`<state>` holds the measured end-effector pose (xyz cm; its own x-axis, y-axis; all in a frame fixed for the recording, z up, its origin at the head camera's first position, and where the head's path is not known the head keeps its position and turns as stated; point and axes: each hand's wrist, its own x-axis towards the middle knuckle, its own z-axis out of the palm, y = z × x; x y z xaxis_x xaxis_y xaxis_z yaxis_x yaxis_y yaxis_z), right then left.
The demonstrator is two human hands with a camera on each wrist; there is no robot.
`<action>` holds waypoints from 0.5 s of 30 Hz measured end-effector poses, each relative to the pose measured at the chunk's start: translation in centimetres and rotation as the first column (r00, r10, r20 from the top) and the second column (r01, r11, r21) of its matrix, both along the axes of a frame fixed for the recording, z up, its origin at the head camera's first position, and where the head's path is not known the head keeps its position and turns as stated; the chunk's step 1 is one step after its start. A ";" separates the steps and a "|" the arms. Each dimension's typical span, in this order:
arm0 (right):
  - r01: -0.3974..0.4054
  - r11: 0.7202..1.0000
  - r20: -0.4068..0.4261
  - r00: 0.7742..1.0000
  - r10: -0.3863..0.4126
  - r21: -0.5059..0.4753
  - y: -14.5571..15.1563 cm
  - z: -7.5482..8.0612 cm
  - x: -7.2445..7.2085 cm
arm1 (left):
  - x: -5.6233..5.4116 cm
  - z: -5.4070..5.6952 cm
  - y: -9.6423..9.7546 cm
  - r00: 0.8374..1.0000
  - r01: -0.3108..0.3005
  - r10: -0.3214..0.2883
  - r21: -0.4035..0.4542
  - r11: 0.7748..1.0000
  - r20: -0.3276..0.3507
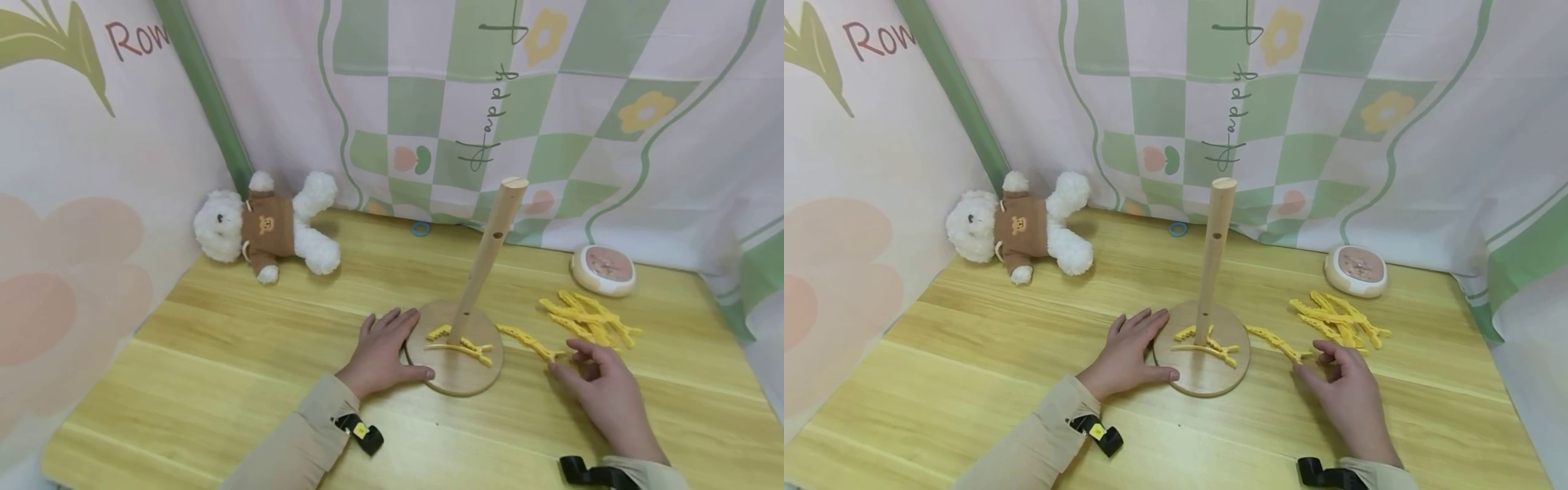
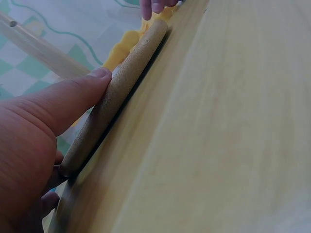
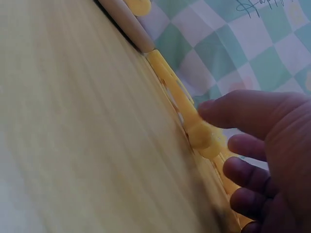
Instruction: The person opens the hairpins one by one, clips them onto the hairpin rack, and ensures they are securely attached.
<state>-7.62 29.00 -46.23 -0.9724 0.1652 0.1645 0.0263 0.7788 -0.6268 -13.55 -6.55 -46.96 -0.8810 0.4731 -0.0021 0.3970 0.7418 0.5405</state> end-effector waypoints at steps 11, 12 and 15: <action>-0.002 0.999 0.037 0.999 0.001 0.041 0.2 0.0 0.0 | -0.1 -0.2 0.0 1.000 0.001 -0.001 -0.001 1.000 -0.010; 0.013 0.999 0.031 0.999 -0.014 0.029 0.2 0.0 0.0 | -0.1 -0.2 -0.1 1.000 0.000 0.000 0.000 1.000 -0.008; 0.044 0.999 0.008 0.999 -0.044 -0.018 0.0 -0.2 -0.1 | 0.0 0.0 -0.1 1.000 -0.001 0.001 0.003 1.000 0.001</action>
<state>-7.72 29.00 -46.40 -0.9654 0.2107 0.1535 0.0652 0.7654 -0.6403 -13.54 -6.66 -46.93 -0.8813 0.4725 -0.0020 0.3957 0.7403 0.5434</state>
